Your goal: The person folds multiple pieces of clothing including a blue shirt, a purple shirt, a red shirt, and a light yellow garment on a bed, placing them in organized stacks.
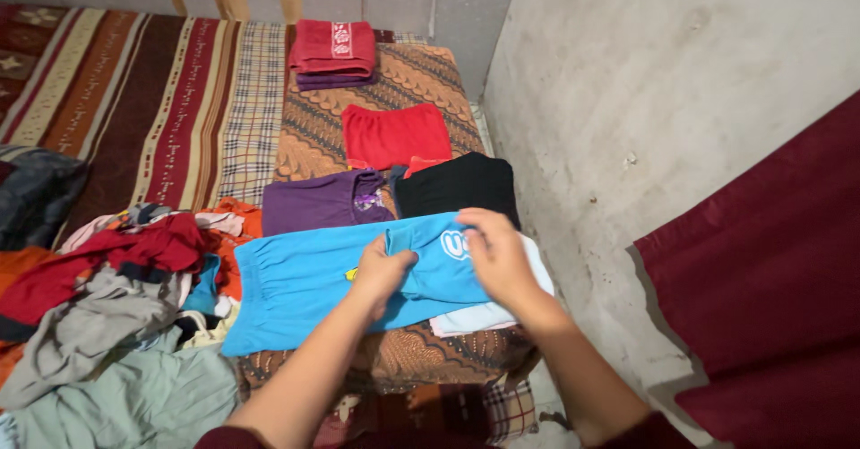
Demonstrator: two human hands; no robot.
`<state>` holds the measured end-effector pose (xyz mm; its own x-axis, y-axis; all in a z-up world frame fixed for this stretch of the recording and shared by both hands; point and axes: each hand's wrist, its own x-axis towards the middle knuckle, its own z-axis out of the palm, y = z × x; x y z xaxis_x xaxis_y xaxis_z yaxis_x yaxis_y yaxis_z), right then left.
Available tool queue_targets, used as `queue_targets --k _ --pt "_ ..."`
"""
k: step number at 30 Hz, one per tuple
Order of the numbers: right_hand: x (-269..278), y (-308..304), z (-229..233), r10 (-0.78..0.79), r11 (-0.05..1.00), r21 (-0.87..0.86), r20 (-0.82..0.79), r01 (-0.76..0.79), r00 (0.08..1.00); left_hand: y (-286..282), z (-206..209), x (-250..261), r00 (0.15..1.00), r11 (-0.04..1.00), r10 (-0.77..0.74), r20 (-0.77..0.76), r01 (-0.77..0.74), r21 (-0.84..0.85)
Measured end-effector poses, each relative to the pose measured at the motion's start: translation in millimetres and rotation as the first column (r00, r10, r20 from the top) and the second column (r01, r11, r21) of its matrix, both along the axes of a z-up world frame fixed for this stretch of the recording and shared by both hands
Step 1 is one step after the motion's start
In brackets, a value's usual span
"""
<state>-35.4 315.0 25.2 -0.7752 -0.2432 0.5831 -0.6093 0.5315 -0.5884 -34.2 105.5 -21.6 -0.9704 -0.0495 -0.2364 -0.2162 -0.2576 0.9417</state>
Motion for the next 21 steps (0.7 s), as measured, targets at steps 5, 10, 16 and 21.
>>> queue_targets --k 5,10,16,21 --pt "7 -51 -17 -0.024 0.897 0.440 -0.067 0.051 0.997 -20 -19 0 0.999 0.994 -0.023 0.048 0.027 -0.104" --pt "21 -55 -14 -0.195 0.732 0.679 0.139 0.050 0.971 -36 -41 -4 0.999 0.962 0.052 0.003 -0.049 -0.268" --pt "22 -68 -18 -0.303 0.664 0.743 0.168 0.082 0.938 -110 -15 31 0.887 0.250 0.181 -0.425 -0.460 -0.852" --pt "35 -90 -39 -0.029 0.756 0.654 0.084 -0.033 0.996 -174 -21 46 0.867 0.041 0.354 -0.350 -0.388 -0.921"
